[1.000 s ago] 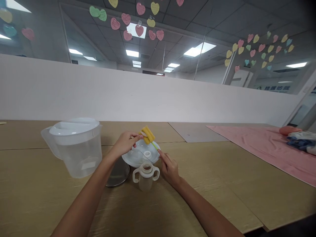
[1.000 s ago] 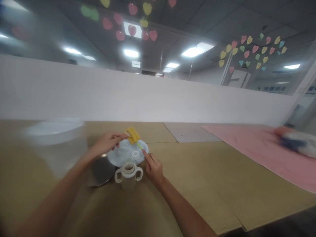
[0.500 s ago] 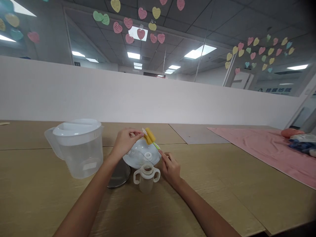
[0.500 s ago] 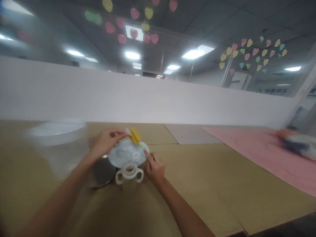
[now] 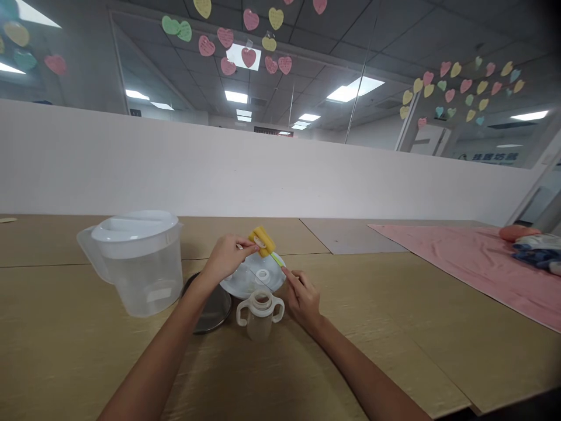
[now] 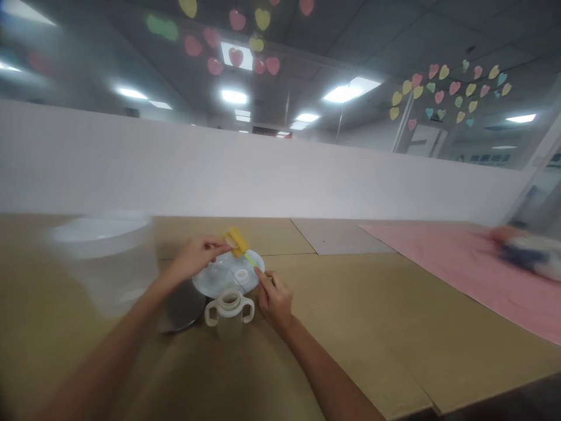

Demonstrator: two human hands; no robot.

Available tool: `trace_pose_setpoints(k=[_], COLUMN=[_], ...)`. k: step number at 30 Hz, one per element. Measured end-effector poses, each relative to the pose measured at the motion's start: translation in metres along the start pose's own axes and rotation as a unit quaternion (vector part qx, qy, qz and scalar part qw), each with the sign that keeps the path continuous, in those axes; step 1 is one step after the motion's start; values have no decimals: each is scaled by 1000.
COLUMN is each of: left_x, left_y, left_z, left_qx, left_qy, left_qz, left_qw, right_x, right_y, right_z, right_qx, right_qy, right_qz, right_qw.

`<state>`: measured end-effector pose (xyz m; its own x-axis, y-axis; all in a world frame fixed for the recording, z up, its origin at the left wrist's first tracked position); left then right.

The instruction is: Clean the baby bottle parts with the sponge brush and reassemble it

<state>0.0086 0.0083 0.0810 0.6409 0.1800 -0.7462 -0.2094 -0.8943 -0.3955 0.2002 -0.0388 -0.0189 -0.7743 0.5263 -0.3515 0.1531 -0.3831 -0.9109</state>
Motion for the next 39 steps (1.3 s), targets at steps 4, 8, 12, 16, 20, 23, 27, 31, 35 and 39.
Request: trace_pose_setpoints(k=[4, 8, 12, 16, 20, 23, 27, 31, 35, 39], left_x=[4, 6, 0, -7, -7, -9, -13, -16, -18, -14], left_y=[1, 2, 2, 1, 1, 1, 2, 1, 1, 1], left_z=[3, 4, 0, -3, -4, -5, -7, -5, -1, -1], left_qx=[-2, 14, 26, 20, 29, 32, 34, 23, 13, 23], left_qy=[2, 22, -20, -109, -123, -128, -153, -167, -155, -107], left_qz=[35, 74, 34, -49, -57, -58, -72, -83, -90, -45], left_qw=[999, 997, 999, 993, 990, 990, 985, 982, 984, 993], right_x=[-2, -1, -1, -1, -3, -5, -5, -4, -3, -3], right_y=[0, 1, 0, -2, -2, -2, -2, -2, -1, 0], right_z=[1, 0, 2, 3, 2, 3, 4, 5, 5, 4], right_qx=[-7, -6, -8, -8, -7, -9, -11, -22, -23, -22], right_qy=[-8, -9, -22, -38, -56, -59, -61, -64, -64, -61], right_qz=[-11, -7, -7, -7, -15, -23, -25, -21, -19, -19], right_qw=[1000, 1000, 1000, 999, 998, 998, 998, 998, 997, 998])
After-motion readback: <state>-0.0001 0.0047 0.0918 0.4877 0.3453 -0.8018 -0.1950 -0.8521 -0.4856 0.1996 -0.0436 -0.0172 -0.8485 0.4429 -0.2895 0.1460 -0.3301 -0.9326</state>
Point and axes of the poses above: each hand's wrist, its own y-axis away from the middle knuckle, its own x-axis out of the palm, z = x × y, the point moved 6 cm from there along -y, towards the middle knuckle, and after that the axes turned 14 degrees about -y, right-handed, at the moved point
